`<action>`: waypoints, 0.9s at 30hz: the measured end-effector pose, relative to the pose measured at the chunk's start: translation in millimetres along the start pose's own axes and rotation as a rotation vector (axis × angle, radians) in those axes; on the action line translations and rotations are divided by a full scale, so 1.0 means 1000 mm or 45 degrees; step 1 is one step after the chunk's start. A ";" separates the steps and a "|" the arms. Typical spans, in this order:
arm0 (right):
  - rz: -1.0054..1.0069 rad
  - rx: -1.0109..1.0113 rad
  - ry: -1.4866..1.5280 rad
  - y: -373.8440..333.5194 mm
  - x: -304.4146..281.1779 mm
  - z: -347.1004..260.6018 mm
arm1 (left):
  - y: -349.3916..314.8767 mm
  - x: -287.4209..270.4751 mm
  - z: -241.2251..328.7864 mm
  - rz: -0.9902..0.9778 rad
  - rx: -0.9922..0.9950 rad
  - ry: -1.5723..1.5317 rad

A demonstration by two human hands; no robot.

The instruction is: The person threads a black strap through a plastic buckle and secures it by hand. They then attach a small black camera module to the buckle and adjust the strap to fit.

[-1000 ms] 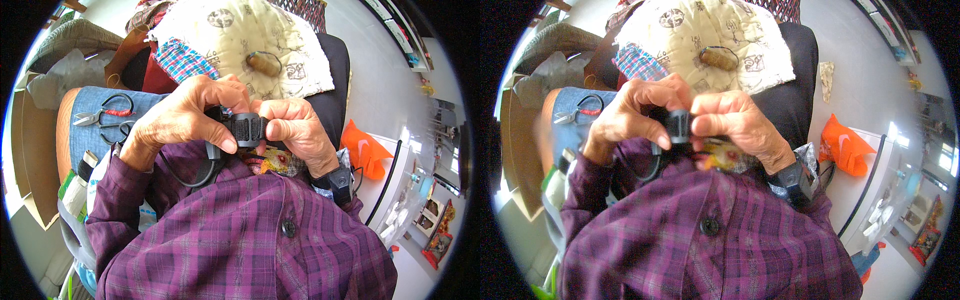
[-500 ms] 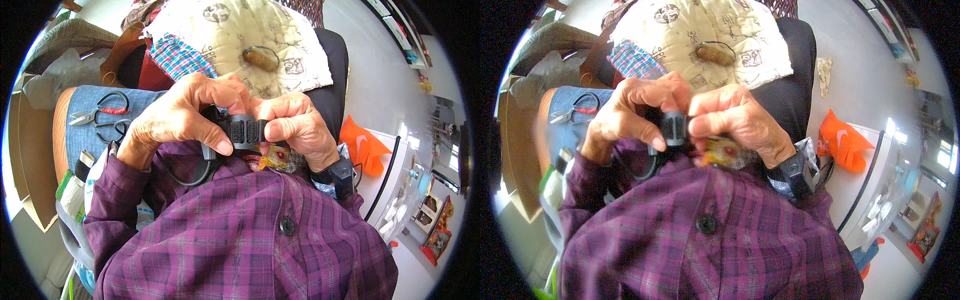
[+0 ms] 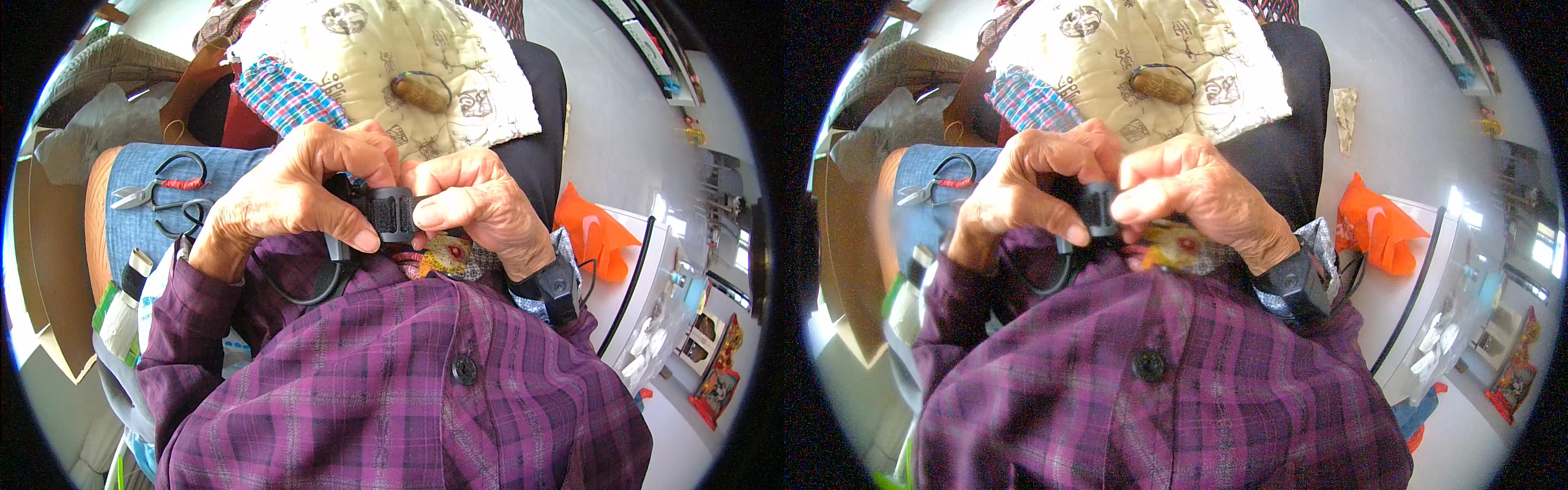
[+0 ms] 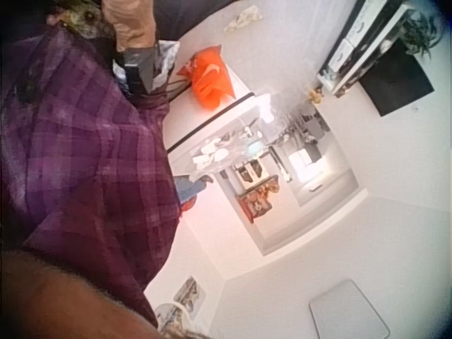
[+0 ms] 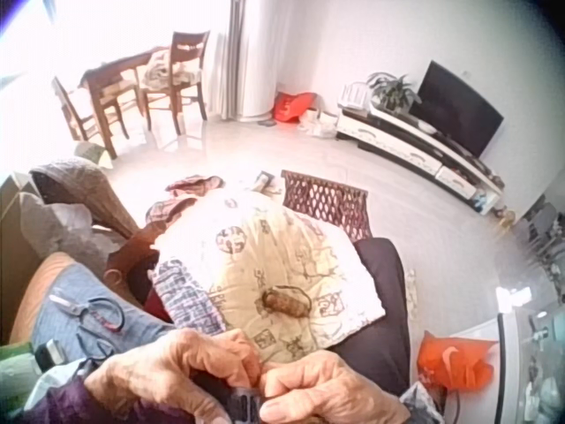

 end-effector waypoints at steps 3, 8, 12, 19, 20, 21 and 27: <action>0.053 0.015 0.011 0.000 0.002 -0.001 | 0.000 0.000 0.000 -0.001 0.012 0.032; 0.168 0.016 -0.002 0.002 0.009 -0.001 | -0.001 0.000 0.000 0.010 0.021 0.055; 0.240 0.008 -0.013 0.002 0.010 0.002 | 0.000 0.001 -0.001 0.010 0.041 0.119; 0.206 -0.043 -0.063 0.006 0.006 0.006 | 0.003 0.000 -0.003 0.087 -0.005 0.124; 0.180 -0.051 -0.061 0.005 0.005 0.006 | 0.003 -0.001 -0.002 0.067 -0.015 0.111; 0.147 -0.061 -0.062 0.004 0.004 0.005 | 0.002 -0.002 -0.002 0.051 -0.025 0.097; 0.026 -0.027 0.000 0.003 -0.001 0.005 | -0.001 -0.001 -0.001 0.078 -0.094 0.088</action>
Point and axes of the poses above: each hand's wrist, its own y-axis towards the middle knuckle, its own x-axis out of the palm, z = x × y, the point moved 1 cm from there along y, towards the middle knuckle, and after that the axes turned 12 degrees about -y, right-handed, at the moved point
